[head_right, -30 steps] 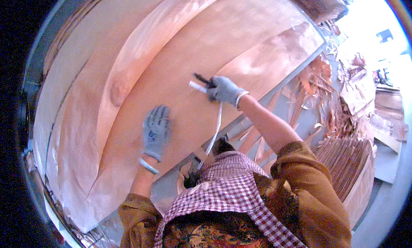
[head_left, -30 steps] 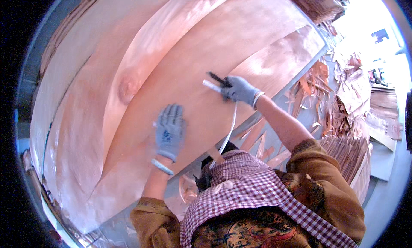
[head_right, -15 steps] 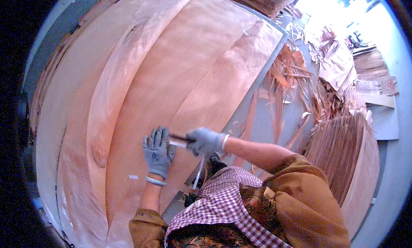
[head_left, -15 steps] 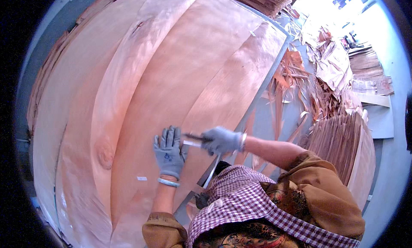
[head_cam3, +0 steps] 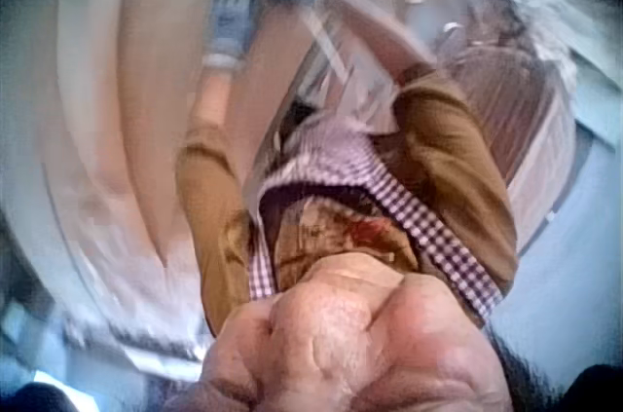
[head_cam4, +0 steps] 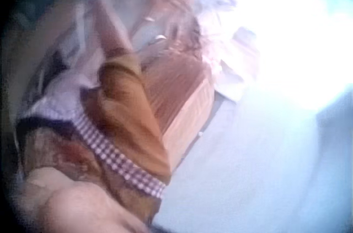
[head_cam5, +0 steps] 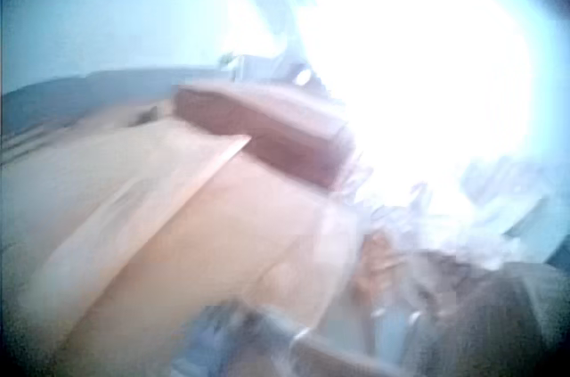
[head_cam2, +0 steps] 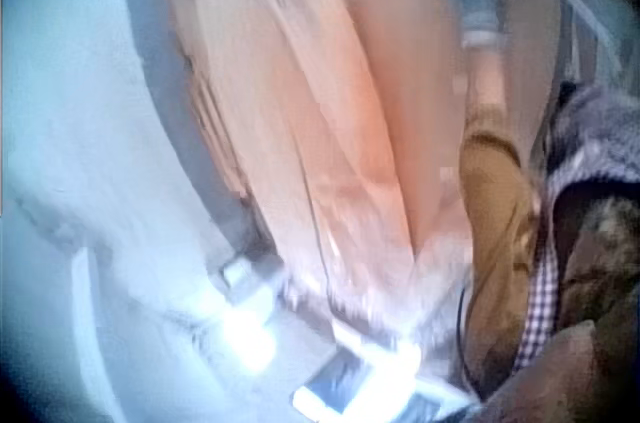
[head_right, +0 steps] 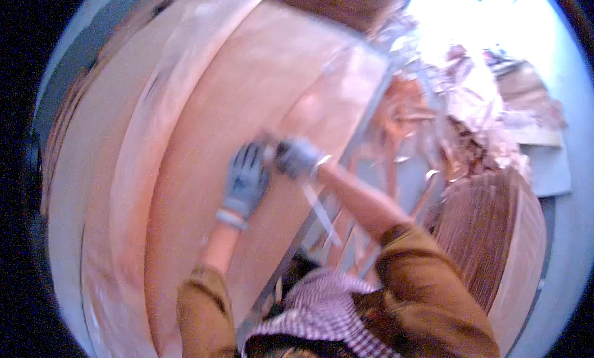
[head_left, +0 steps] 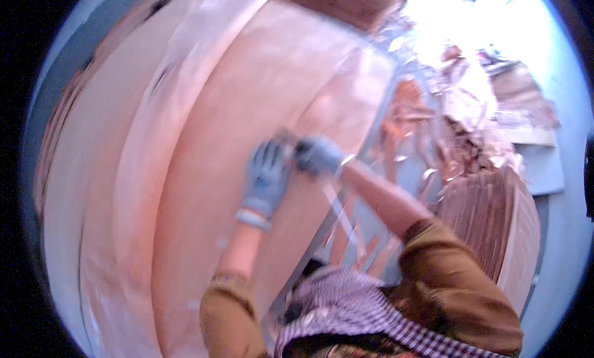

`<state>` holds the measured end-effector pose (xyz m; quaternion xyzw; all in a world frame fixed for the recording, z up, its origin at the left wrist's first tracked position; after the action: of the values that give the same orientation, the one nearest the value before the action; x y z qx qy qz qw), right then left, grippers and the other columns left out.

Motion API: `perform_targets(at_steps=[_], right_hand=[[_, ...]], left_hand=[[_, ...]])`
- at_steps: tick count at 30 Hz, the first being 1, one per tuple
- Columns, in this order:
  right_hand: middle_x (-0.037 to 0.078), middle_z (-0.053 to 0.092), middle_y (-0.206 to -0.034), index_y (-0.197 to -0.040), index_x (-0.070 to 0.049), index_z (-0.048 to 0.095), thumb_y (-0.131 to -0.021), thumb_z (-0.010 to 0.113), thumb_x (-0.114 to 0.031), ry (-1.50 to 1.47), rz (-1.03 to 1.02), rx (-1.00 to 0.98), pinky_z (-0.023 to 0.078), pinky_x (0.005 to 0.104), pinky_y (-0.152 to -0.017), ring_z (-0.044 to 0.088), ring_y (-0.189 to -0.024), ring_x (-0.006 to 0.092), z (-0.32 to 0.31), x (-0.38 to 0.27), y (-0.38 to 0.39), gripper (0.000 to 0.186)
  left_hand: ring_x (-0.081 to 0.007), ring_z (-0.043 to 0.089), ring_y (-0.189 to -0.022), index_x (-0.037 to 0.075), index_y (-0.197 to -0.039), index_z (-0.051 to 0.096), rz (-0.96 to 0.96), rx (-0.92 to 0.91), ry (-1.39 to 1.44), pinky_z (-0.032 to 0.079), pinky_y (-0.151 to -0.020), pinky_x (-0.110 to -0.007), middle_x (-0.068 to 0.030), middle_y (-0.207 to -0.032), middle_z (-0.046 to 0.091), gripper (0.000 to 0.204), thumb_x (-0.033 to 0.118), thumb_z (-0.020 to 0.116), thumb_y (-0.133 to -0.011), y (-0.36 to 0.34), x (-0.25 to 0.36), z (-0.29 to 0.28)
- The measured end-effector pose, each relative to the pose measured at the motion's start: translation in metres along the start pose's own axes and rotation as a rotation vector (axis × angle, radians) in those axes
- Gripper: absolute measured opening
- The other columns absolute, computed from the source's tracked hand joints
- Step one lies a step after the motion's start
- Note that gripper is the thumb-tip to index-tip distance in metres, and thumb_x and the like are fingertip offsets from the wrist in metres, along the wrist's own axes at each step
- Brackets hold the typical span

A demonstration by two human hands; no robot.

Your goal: The person trims and stacks sheets of wood veneer. They spray liquid from a bottle onto the wood, align sheets using a straightedge, and cut sections with a utility knife before moving them onto a stack.

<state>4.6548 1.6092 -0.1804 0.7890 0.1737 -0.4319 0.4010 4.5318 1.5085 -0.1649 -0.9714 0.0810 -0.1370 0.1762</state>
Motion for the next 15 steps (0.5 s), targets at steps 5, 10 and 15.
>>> perform_targets(at_steps=[5,10,15], right_hand=[[0.019,0.064,-0.073,-0.079,-0.001,0.062,-0.075,0.066,-0.032,0.382,-0.110,0.275,0.049,0.0377,-0.063,0.065,-0.071,0.0303,0.010,-0.011,-0.003,0.031],[0.013,0.062,-0.063,-0.077,0.000,0.058,-0.082,0.058,-0.020,0.147,-0.062,0.113,0.049,0.0353,-0.053,0.063,-0.058,0.0236,-0.001,0.010,0.035,0.021],[0.006,0.062,-0.073,-0.094,-0.001,0.056,-0.084,0.055,-0.014,-0.012,-0.087,-0.210,0.049,0.0271,-0.054,0.060,-0.061,0.0133,0.052,-0.032,0.105,0.016]], left_hand=[[-0.0304,0.041,-0.121,0.010,-0.123,0.052,-0.062,-0.093,-0.044,0.026,-0.103,-0.047,-0.0122,-0.129,0.048,0.044,0.035,0.048,-0.087,0.010,-0.015,0.020],[-0.0261,0.036,-0.126,0.016,-0.127,0.050,-0.100,-0.256,-0.124,0.021,-0.105,-0.049,-0.0051,-0.136,0.043,0.050,0.042,0.047,-0.085,-0.012,0.003,0.028],[-0.0281,0.031,-0.130,0.014,-0.133,0.043,-0.048,-0.230,-0.103,0.021,-0.106,-0.047,-0.0080,-0.141,0.037,0.058,0.042,0.050,-0.083,0.015,-0.023,0.014]])
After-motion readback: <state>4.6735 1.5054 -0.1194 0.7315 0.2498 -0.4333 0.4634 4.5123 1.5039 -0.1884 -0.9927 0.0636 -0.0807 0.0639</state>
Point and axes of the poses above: each hand's wrist, its own y-axis away from the middle knuckle, its own z-axis out of the palm, x = y × z, the point moved 4 cm from there along -y, towards the middle knuckle
